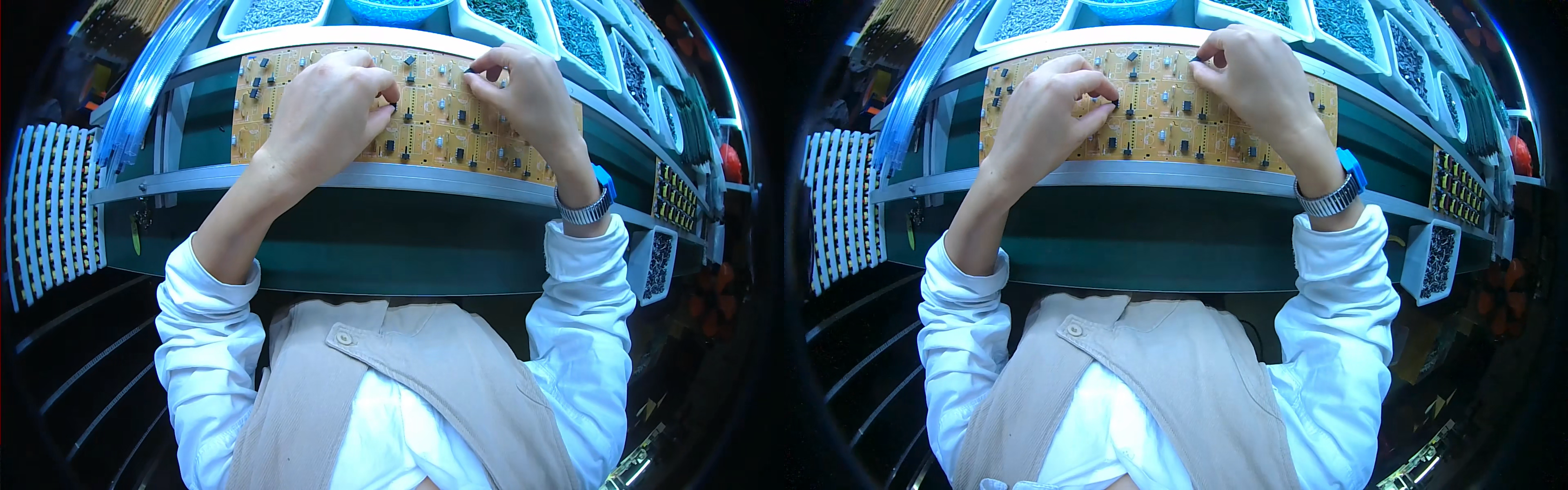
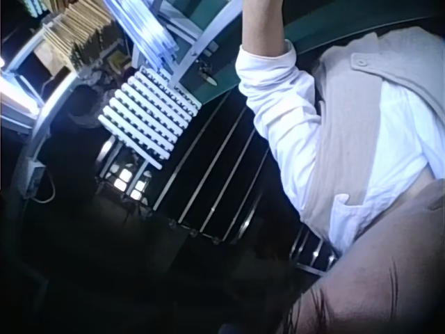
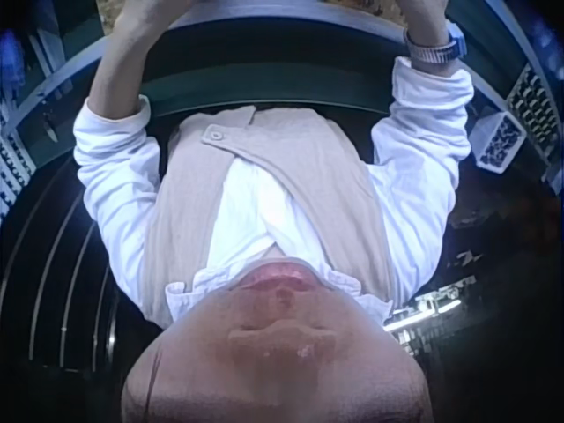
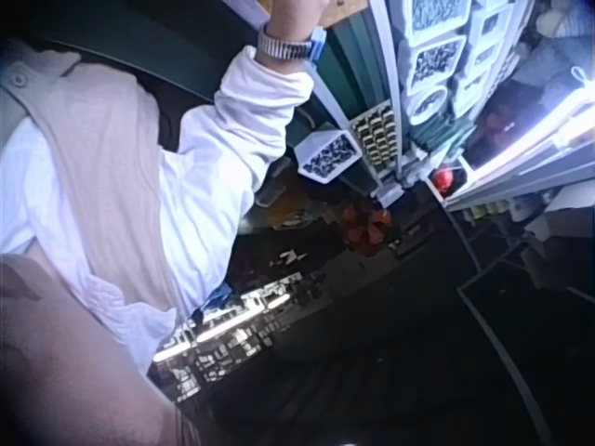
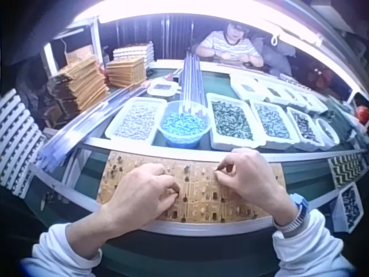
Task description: Sorting and placing small electronic components into a tube and onto a board at an assembly station.
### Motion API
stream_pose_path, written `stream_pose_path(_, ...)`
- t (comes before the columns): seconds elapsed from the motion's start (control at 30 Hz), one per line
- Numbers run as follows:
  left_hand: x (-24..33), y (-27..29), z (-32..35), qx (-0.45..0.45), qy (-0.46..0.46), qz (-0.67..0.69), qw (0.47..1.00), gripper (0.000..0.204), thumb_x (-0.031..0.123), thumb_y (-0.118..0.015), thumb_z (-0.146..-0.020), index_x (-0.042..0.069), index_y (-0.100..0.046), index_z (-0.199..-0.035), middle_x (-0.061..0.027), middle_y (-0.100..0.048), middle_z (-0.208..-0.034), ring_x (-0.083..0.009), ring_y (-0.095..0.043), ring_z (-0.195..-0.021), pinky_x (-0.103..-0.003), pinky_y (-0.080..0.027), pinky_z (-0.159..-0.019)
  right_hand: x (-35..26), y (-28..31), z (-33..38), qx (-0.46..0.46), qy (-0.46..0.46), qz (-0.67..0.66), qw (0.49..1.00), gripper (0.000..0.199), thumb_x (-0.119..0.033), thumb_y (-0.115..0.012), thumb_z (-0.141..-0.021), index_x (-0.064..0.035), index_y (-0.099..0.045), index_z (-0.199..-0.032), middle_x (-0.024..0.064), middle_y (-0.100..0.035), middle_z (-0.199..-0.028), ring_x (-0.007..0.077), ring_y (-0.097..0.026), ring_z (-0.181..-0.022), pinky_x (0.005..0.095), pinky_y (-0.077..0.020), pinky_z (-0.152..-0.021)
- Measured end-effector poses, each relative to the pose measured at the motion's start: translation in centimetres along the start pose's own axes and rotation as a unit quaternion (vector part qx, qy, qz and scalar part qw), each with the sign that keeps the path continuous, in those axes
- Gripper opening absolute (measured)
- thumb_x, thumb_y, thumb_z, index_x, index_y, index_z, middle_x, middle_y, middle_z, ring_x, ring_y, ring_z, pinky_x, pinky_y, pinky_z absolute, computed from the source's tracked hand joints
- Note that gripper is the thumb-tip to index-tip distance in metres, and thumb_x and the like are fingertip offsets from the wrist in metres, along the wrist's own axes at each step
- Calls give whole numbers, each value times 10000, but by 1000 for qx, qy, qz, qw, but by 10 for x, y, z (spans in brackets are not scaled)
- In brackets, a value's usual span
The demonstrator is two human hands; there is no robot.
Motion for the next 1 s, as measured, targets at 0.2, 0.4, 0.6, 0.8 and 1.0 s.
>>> stream_pose_path(0.2,-3,-1,-2,-3,-1,13,1000,100,117,-629,-752,34,-674,-785,-94,-624,-795,-230,-609,-752,-328,-504,-667,-13,3,-2,3,82,42,996,164,-182,-678,-743,-28,-682,-797,87,-619,-750,190,-591,-667,289,-478,-599)
stream_pose_path(0.4,-11,17,1,22,-7,41,999,142,139,-666,-744,24,-665,-826,-104,-621,-796,-220,-607,-735,-313,-499,-664,-28,5,-5,0,159,134,978,181,-200,-678,-742,-25,-687,-789,91,-627,-764,205,-603,-679,295,-492,-608)
stream_pose_path(0.6,-24,61,25,62,14,14,998,188,149,-695,-737,17,-659,-865,-113,-625,-820,-208,-608,-736,-282,-493,-665,-39,-2,-18,17,102,42,994,178,-195,-672,-742,-24,-685,-790,93,-630,-763,204,-608,-662,282,-497,-602)
stream_pose_path(0.8,-50,77,64,52,105,-43,992,186,122,-667,-758,15,-634,-906,-118,-629,-856,-214,-618,-769,-281,-502,-671,-44,-24,-33,8,89,30,996,173,-195,-668,-738,-29,-684,-782,95,-630,-756,198,-610,-646,274,-499,-595)
stream_pose_path(1.0,-77,77,103,81,180,-80,977,142,53,-582,-796,14,-578,-933,-130,-628,-874,-240,-623,-791,-312,-507,-690,-57,-26,-32,0,132,38,991,154,-191,-671,-731,-44,-688,-774,86,-625,-752,210,-604,-679,297,-498,-627)
Point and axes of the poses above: each hand's wrist, its own z-axis away from the middle knuckle, its own y-axis out of the back of the hand, x = y × z, the point moved 8 cm from there along -z, towards the middle knuckle
